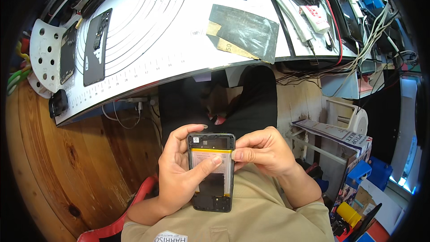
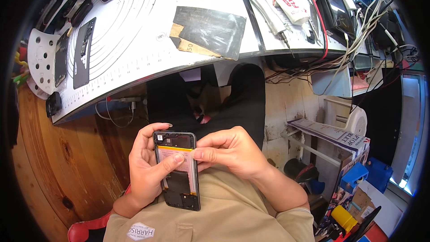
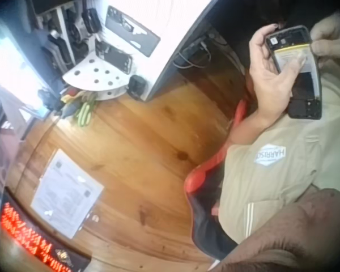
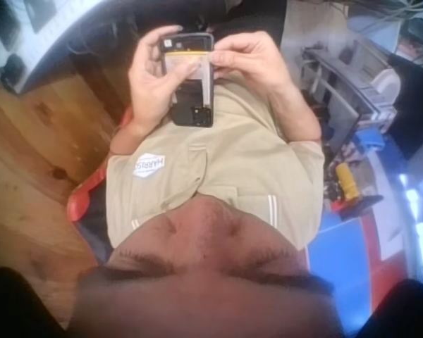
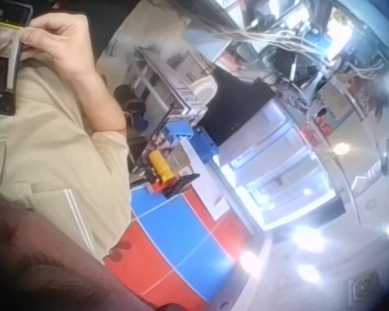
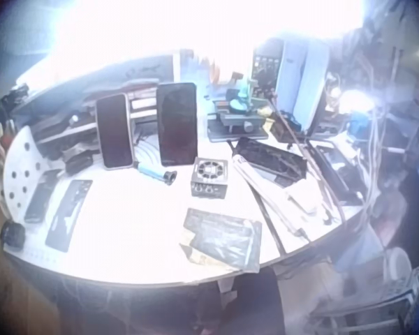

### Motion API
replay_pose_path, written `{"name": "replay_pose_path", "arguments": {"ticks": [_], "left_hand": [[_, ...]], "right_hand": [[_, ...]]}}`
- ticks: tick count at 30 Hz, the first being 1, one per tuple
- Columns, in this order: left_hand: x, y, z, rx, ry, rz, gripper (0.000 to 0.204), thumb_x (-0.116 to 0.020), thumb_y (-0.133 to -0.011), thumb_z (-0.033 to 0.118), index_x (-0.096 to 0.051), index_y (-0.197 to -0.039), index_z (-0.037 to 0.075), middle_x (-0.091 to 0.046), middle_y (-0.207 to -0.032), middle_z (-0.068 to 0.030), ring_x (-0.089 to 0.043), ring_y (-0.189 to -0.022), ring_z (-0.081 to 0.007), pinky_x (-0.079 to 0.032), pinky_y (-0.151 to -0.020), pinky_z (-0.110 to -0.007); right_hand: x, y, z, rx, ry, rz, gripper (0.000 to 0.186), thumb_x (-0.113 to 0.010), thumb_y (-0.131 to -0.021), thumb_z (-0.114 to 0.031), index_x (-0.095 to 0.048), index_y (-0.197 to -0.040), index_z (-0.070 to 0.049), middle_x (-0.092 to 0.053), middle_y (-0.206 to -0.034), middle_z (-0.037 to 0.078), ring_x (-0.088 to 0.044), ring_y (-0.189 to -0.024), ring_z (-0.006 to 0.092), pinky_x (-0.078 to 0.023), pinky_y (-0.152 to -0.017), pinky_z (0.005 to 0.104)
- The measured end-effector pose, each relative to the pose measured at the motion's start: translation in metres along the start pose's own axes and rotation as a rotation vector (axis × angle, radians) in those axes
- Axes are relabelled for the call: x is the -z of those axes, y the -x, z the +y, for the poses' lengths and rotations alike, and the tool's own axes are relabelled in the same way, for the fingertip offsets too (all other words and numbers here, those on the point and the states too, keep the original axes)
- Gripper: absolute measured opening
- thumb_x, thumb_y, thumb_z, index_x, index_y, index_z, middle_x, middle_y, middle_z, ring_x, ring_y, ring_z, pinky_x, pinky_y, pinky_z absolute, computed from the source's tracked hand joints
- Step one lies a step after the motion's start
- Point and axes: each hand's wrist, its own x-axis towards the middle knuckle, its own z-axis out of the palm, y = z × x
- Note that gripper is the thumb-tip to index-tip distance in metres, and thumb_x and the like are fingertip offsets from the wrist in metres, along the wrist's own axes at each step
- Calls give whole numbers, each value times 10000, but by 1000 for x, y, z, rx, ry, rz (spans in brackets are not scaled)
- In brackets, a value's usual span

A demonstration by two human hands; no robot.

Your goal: The person assembles a mobile phone by placing a battery into the chassis, attaching a rear cover, and using a probe to press around the edges of the screen and frame.

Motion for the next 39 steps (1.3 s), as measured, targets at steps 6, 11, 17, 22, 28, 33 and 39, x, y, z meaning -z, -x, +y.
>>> {"name": "replay_pose_path", "arguments": {"ticks": [6, 11, 17, 22, 28, 33, 39], "left_hand": [[0, 3, 0, -39, -98, -1, 562, -741, -891, -33, -459, -1378, -23, -653, -1185, -137, -661, -1080, -164, -555, -923, -311], [1, 0, 5, -75, -110, -2, 582, -748, -885, -40, -469, -1395, -17, -659, -1190, -133, -655, -1096, -159, -549, -934, -309], [1, -3, 5, -66, -105, -104, 645, -732, -887, -67, -427, -1453, -17, -644, -1238, -128, -633, -1151, -162, -529, -973, -310], [9, -10, 8, -3, 1, -277, 790, -703, -926, 15, -243, -1567, -3, -471, -1479, -188, -503, -1346, -224, -483, -1064, -411], [33, -7, 10, 275, 254, -630, 782, -621, -945, 36, -188, -1593, -24, -436, -1473, -203, -576, -1261, -322, -535, -977, -457], [38, -11, 30, 92, -274, -634, 771, -511, -805, -79, -389, -1558, 27, -440, -1412, -158, -608, -1119, -241, -494, -967, -344], [35, -12, 41, -127, -576, -656, 697, -620, -807, 5, -474, -1487, -41, -434, -1479, -210, -527, -1283, -294, -435, -1061, -368]], "right_hand": [[-11, 0, 1, 34, 62, 86, 132, -714, -928, 3, -725, -987, 121, -743, -902, 212, -751, -786, 242, -643, -706, 332], [-9, -2, 2, 91, 67, 75, 190, -688, -983, -84, -728, -1076, 76, -748, -947, 127, -721, -868, 157, -623, -787, 301], [-14, -9, -10, 169, 152, 132, 194, -696, -966, -103, -732, -1011, 82, -745, -909, 153, -711, -805, 173, -588, -691, 282], [-8, -12, -4, 233, 21, 165, 192, -662, -986, -104, -715, -1013, 78, -740, -928, 155, -723, -824, 195, -602, -706, 292], [21, -21, 0, 482, -101, 37, 262, -577, -1049, -133, -640, -1208, 65, -725, -1071, 144, -721, -957, 205, -612, -835, 345], [16, -15, -17, 610, 397, -58, 675, -860, -794, -76, -554, -1382, 53, -563, -1383, 204, -582, -1243, 283, -438, -1087, 418], [20, -20, -21, 747, 614, -164, 324, -798, -818, 17, -663, -1111, 46, -732, -1023, 178, -707, -990, 301, -566, -873, 386]]}}
